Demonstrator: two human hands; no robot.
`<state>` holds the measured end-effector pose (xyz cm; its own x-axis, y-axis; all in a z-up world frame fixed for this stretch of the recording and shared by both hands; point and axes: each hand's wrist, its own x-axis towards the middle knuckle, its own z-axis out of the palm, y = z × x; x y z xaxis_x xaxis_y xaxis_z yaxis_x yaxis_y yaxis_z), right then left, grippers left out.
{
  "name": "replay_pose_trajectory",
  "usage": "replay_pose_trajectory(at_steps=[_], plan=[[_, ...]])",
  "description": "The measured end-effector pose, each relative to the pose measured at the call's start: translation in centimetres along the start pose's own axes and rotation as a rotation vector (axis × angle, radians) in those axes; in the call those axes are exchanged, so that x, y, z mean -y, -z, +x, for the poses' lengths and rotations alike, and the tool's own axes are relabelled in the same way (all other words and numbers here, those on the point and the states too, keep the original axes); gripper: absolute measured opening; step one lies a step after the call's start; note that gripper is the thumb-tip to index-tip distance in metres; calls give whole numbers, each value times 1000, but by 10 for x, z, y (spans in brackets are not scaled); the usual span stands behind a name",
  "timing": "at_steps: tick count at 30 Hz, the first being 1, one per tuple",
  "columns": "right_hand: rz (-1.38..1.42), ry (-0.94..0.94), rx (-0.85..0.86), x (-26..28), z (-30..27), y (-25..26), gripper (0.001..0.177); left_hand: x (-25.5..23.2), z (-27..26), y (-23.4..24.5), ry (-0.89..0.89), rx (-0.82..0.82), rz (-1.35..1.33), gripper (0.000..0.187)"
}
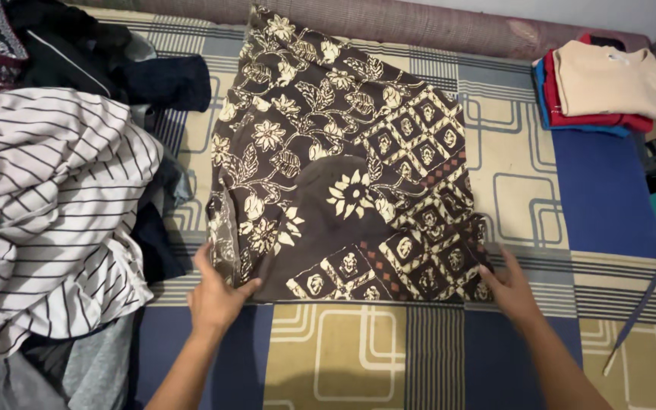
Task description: The person folds a light-colored t-shirt on a patterned bedsheet, then folds a dark patterned garment. The folded items are placed on a stack of other folded clothes.
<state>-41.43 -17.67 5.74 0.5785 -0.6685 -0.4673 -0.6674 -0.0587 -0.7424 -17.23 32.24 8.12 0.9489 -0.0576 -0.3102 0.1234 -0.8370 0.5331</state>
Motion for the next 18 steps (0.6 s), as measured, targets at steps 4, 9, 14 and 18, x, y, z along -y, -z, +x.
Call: replay_pose_trajectory(at_steps=[4, 9, 14, 18], plan=[[-422, 353, -28, 8, -2, -7, 49, -9, -5, 17, -26, 24, 29, 94], [-814, 414, -106, -4, -3, 6, 55, 12, -7, 21, -49, 5, 109, 54], [-1130, 446, -170, -36, -10, 21, 57, 46, -22, -7, -78, -36, 168, 29], [-1101, 573, -227, -60, -20, 15, 54, 56, -30, -20, -77, -47, 239, 24]])
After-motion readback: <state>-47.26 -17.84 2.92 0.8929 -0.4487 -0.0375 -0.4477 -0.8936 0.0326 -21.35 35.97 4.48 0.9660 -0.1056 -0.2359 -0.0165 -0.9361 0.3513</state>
